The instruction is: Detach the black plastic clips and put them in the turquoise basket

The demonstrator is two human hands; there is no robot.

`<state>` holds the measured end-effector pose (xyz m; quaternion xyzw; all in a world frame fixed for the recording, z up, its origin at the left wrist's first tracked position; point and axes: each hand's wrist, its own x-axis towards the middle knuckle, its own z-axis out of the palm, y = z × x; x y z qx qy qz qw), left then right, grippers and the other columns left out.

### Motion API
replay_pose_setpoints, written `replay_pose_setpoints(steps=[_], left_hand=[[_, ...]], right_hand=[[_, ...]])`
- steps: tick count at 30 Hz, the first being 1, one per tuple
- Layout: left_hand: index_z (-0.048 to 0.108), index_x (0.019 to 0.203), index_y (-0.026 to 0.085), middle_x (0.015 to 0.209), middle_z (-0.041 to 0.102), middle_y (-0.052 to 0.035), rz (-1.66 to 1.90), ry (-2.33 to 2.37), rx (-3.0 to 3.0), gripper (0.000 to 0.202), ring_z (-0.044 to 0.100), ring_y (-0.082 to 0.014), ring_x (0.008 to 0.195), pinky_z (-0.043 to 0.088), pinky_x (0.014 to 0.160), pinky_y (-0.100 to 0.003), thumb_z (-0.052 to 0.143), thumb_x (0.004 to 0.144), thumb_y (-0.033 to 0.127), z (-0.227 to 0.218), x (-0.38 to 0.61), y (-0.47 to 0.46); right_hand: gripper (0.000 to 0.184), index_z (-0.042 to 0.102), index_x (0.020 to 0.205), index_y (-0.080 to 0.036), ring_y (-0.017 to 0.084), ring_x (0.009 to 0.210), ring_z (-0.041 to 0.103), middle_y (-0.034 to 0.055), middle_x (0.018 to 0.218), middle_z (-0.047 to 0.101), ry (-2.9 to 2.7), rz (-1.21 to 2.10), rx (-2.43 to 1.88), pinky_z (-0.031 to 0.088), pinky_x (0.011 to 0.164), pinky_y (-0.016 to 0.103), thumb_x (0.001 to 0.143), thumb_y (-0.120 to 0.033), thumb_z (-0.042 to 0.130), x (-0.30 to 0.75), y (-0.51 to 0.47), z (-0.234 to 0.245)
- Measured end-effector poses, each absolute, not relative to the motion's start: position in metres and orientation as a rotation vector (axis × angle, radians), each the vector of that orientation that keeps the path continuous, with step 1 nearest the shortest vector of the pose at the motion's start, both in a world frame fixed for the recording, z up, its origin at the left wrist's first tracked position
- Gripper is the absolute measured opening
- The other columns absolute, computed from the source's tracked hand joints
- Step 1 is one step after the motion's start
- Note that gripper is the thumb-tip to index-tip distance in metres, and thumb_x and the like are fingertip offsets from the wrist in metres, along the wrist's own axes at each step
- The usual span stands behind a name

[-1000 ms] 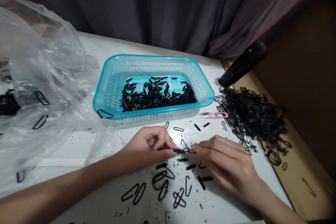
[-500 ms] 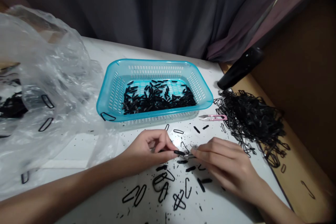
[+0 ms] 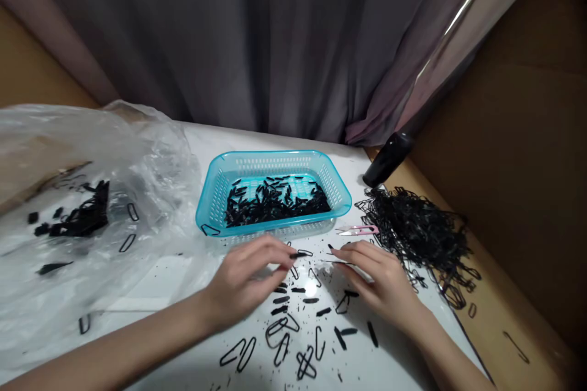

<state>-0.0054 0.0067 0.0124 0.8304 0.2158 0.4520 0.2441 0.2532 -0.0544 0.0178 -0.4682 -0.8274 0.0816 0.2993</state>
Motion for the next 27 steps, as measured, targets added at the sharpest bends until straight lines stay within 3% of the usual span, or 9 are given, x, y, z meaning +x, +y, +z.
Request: replay_pose_setpoints(steps=[3,5,9,12,15,19,27], left_hand=[[0.062,0.087,0.021,0.091,0.072,-0.0020,1.410,0.810,2.498,0.014,0.068,-0.0172,0.086,0.051,0.077,-0.030,0.063,0.084,0.007,0.034,-0.018,0.030],[0.060,0.083,0.021,0.087,0.071,-0.0012,1.309,1.110,2.489,0.011,0.067,-0.0197,0.086,0.049,0.080,-0.035,0.058,0.087,0.011,0.043,-0.025,0.046],[0.060,0.087,0.020,0.101,0.069,-0.0048,1.009,1.286,2.607,0.006,0.064,-0.0253,0.100,0.045,0.087,-0.042,0.055,0.089,0.018,0.045,-0.031,0.060],[0.062,0.089,0.020,0.109,0.067,-0.0081,0.998,1.306,2.665,0.011,0.060,-0.0274,0.107,0.041,0.092,-0.046,0.051,0.091,0.021,0.043,-0.028,0.050],[0.064,0.094,0.019,0.107,0.067,-0.0087,0.860,1.143,2.706,0.017,0.060,-0.0254,0.103,0.043,0.090,-0.041,0.047,0.093,0.021,0.042,-0.022,0.032],[0.067,0.096,0.018,0.097,0.067,-0.0073,0.232,0.778,2.545,0.019,0.063,-0.0218,0.085,0.045,0.073,-0.032,0.048,0.090,0.018,0.038,-0.017,0.012],[0.069,0.090,0.021,0.092,0.066,-0.0031,0.126,0.734,2.363,0.023,0.059,-0.0165,0.078,0.044,0.065,-0.024,0.054,0.078,0.010,0.024,-0.019,0.016]], right_hand=[[0.019,0.065,0.109,-0.018,0.019,0.084,0.065,0.0068,0.094,0.070,-2.213,0.220,-1.235,0.054,0.073,0.032,0.094,-0.015,0.053,0.252,-0.053,0.014],[0.019,0.065,0.108,-0.019,0.019,0.084,0.065,0.0062,0.094,0.070,-2.225,0.229,-1.223,0.055,0.072,0.032,0.094,-0.015,0.053,0.251,-0.053,0.013],[0.019,0.065,0.108,-0.019,0.020,0.085,0.066,0.0068,0.094,0.071,-2.238,0.236,-1.196,0.055,0.074,0.033,0.093,-0.017,0.054,0.248,-0.054,0.012],[0.020,0.065,0.109,-0.020,0.020,0.086,0.066,0.0073,0.094,0.071,-2.237,0.237,-1.178,0.055,0.075,0.033,0.093,-0.017,0.053,0.247,-0.054,0.012],[0.020,0.066,0.108,-0.021,0.020,0.085,0.067,0.0073,0.094,0.071,-2.231,0.241,-1.166,0.055,0.074,0.032,0.094,-0.017,0.053,0.247,-0.054,0.012],[0.019,0.065,0.108,-0.020,0.021,0.084,0.066,0.0080,0.093,0.070,-2.219,0.245,-1.154,0.054,0.072,0.033,0.094,-0.018,0.053,0.246,-0.053,0.010],[0.020,0.067,0.106,-0.020,0.023,0.083,0.067,0.0074,0.092,0.069,-2.201,0.284,-1.142,0.054,0.070,0.033,0.092,-0.015,0.054,0.240,-0.054,0.008]])
